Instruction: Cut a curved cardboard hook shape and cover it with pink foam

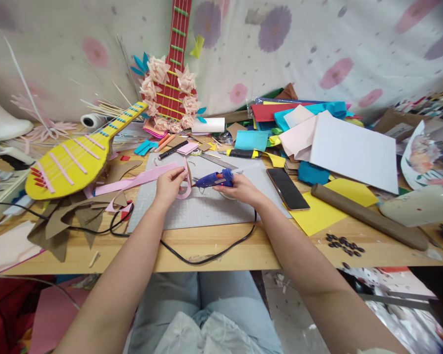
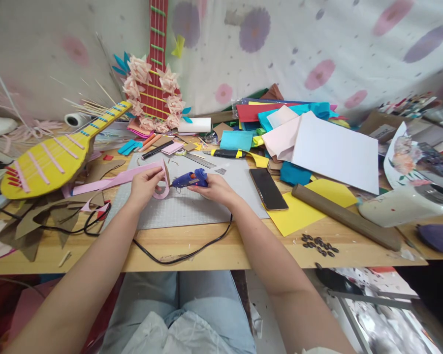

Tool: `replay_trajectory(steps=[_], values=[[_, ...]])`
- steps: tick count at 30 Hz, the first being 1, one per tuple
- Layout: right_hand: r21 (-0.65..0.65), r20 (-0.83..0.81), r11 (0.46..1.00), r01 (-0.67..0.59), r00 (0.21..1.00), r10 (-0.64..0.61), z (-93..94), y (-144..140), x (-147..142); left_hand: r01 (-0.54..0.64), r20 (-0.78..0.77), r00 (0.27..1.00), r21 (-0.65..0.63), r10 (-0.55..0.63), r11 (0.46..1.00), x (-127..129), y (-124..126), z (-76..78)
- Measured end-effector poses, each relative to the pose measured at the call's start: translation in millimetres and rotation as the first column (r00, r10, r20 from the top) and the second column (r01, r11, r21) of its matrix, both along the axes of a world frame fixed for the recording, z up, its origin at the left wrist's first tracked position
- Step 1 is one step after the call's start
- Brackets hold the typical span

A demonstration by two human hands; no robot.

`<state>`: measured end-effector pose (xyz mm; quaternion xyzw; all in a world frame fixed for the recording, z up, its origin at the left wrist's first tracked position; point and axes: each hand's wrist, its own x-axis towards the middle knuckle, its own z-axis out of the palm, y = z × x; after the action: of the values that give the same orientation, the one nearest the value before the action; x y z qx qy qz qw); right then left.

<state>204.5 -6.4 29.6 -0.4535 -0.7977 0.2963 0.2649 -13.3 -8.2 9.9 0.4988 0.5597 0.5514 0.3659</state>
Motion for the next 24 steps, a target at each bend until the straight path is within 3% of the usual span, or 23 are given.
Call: replay_trajectory(steps=[11, 24], values=[[0.051, -0.031, 0.999, 0.000, 1.000, 0.002, -2.0, 2.9, 1.0, -0.001, 0.044, 0.999, -0.023, 0.002, 1.000, 1.7, 1.0, -2.5], [0.011, -0.071, 1.000, 0.023, 0.997, -0.022, 3.0, 1.3, 3.4, 0.062, -0.065, 0.996, -0.071, -0.066, 0.996, 2.4, -0.8, -4.8]])
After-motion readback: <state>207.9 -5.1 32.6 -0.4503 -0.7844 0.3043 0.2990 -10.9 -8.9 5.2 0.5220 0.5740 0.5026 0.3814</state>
